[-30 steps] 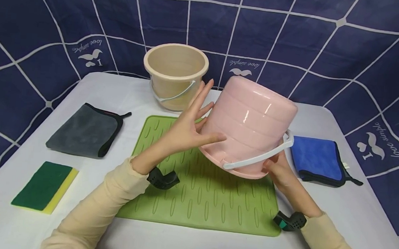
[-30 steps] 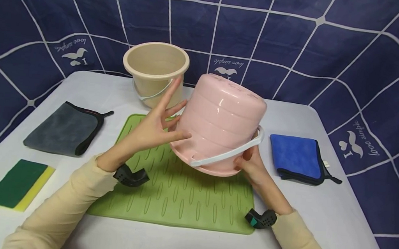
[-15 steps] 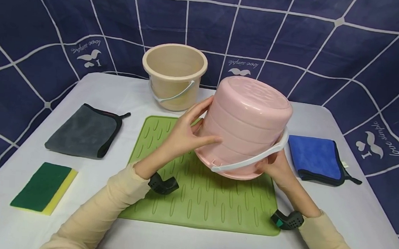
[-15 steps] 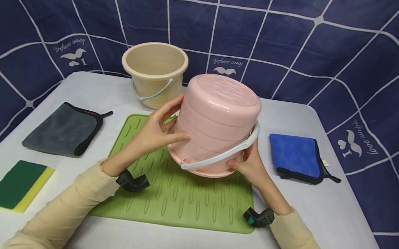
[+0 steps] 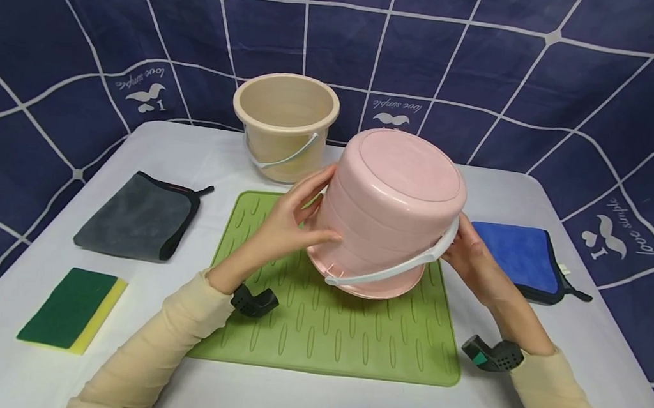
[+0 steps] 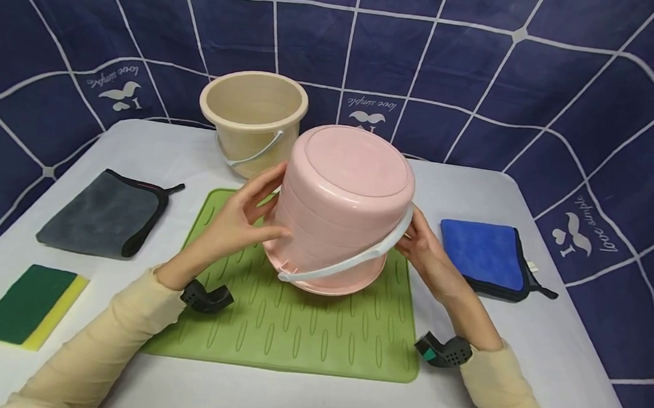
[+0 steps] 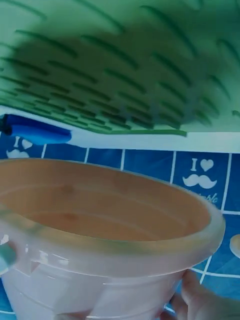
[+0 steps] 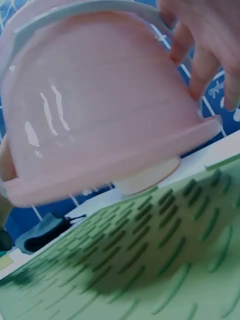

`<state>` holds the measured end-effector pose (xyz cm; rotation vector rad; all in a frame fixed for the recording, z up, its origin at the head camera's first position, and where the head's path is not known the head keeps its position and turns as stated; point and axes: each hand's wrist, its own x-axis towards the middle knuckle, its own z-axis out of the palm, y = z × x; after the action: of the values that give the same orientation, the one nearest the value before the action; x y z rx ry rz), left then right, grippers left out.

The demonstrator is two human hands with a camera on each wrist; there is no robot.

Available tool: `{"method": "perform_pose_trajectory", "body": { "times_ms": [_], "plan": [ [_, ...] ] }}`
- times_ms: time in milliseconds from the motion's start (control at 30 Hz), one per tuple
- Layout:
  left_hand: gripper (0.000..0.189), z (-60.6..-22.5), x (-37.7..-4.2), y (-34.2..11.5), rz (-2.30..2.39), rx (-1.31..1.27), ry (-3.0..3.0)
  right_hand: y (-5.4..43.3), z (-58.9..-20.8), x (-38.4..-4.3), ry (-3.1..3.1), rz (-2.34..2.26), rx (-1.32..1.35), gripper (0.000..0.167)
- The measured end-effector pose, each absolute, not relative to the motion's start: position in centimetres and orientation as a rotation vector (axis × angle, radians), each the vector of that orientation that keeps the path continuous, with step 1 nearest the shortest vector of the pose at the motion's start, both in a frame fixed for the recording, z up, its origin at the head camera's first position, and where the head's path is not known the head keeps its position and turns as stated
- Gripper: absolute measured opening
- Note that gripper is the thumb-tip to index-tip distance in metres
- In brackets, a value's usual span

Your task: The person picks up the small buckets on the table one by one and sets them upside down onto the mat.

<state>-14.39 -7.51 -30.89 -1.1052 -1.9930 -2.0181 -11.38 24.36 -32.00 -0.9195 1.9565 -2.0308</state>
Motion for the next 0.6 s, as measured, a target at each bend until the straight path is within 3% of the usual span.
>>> {"method": "perform_pose_trajectory", "body": {
  "times_ms": [267,600],
  "plan": [
    [0.097,-31.5,-14.5,-7.5,-1.771,-1.212,-1.992,23.6,-31.5,-11.1,2.081,-2.123,-0.749,0.085],
    [0.093,-32.1,-14.8,-7.8,-1.835,-1.158,-2.06,23.0,-31.2,-11.1,2.231,-2.067,-0.713,0.08]
  ]
}}
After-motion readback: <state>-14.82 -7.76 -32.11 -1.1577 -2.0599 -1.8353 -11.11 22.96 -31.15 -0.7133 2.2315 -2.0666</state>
